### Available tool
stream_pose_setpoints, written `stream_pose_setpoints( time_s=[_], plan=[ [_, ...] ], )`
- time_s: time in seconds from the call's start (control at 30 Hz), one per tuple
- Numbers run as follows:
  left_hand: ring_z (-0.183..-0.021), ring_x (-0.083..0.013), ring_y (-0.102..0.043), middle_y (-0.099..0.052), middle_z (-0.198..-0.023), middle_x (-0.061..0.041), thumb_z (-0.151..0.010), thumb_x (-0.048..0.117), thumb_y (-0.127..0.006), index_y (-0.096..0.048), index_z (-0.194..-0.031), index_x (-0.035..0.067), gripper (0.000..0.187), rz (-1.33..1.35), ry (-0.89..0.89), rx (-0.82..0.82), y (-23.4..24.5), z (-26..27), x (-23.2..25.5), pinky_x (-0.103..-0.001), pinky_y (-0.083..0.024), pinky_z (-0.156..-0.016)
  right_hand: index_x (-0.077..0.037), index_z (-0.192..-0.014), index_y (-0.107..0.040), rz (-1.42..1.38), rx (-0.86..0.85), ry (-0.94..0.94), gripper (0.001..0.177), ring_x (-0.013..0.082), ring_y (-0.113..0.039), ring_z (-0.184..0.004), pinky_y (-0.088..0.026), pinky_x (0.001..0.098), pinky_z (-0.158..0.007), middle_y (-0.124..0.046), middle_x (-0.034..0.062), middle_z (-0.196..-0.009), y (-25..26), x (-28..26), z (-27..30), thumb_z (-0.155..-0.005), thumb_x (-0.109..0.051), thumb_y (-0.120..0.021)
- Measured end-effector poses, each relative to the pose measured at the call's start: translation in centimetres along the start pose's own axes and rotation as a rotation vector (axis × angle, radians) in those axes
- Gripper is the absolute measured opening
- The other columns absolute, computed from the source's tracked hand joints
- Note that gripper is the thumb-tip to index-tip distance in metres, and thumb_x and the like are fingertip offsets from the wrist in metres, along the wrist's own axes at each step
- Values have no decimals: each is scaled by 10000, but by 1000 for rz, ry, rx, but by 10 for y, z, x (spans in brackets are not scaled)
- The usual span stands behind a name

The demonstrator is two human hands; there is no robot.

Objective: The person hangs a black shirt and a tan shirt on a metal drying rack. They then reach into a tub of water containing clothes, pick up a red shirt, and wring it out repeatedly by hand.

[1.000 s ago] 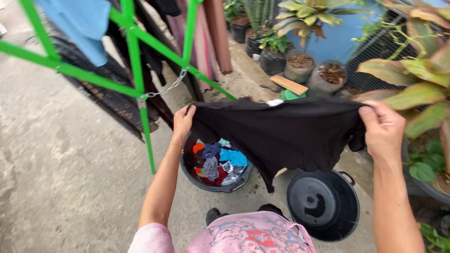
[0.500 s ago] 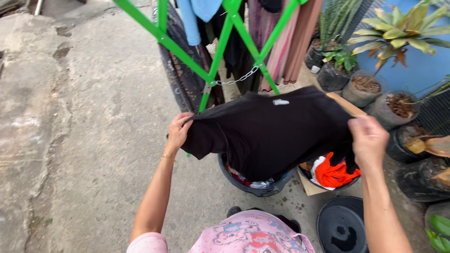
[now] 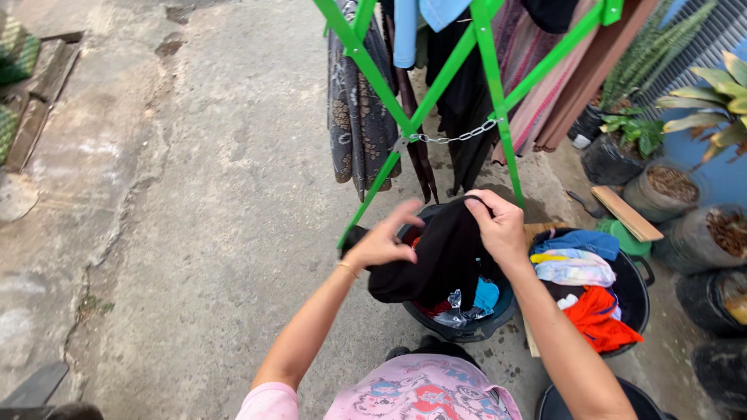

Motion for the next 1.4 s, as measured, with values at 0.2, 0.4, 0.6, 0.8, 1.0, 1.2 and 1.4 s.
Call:
stream_pose_setpoints(
  time_s=[0.2,0.4,0.6,0.8,1.0,1.2,1.4],
  plan=[
    [-904,-390,-696,-725,-926,-198,-971,268,-735,-701,-1137,80,253,-524,151,54,-9,-4,-9,-446,-537,-776,-7,-1086,-715,75,31,33,145,79,-570,-748,-481,259,-679,-686,62,-834,-11,-21,-27,-1007,-126,-690],
    [-925,-339,-733,-727,-1010,-195,-881,161,-711,-719,-1169,82,298,-526,182,417,56,-5,14,-384,-570,-773,-19,-1079,-669,210,-186,157,359,238,-688,-746,-518,339,-656,-693,149,-823,0,-14,-39,-831,-248,-792],
    [-948,-289,-787,-759,-1020,-148,-932,95,-660,-671,-1130,26,210,-381,-38,552,98,-6,69,-318,-575,-826,-88,-1101,-724,593,-438,62,409,374,-699,-865,-525,445,-703,-746,170,-917,-27,76,-24,-732,-198,-864],
    [-968,-375,-697,-720,-1048,-168,-890,99,-711,-656,-1064,0,207,-730,-53,606,139,12,92,-393,-547,-805,-80,-1122,-746,-11,-114,-61,223,235,-719,-993,-552,336,-879,-758,126,-1067,-24,136,-75,-910,-20,-709],
    [-856,-336,-694,-703,-938,-99,-881,131,-738,-717,-1065,78,193,-860,105,650,202,40,80,-402,-524,-711,-53,-1137,-757,416,-474,83,301,279,-712,-934,-539,348,-801,-752,153,-1025,-87,115,-82,-841,-64,-807],
    [-717,-274,-674,-697,-855,-45,-730,337,-868,-691,-909,80,360,-976,112,545,252,59,78,-394,-512,-624,-6,-1085,-739,215,-265,-72,172,154,-622,-873,-517,318,-771,-719,99,-918,-110,114,-111,-993,-147,-773],
    [-814,-241,-705,-692,-935,-39,-877,407,-811,-686,-972,109,337,-932,17,611,295,88,74,-352,-552,-710,-38,-1108,-737,-86,-242,-165,175,62,-614,-842,-505,239,-751,-712,-22,-907,-125,92,-125,-939,-51,-696]
  ],
)
Point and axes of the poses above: each hand's wrist, its own z-axis away from the middle knuckle, its own y-axis out of the back of the hand, x = y × z, the point moved 7 cm from there along -z, towards the middle knuckle
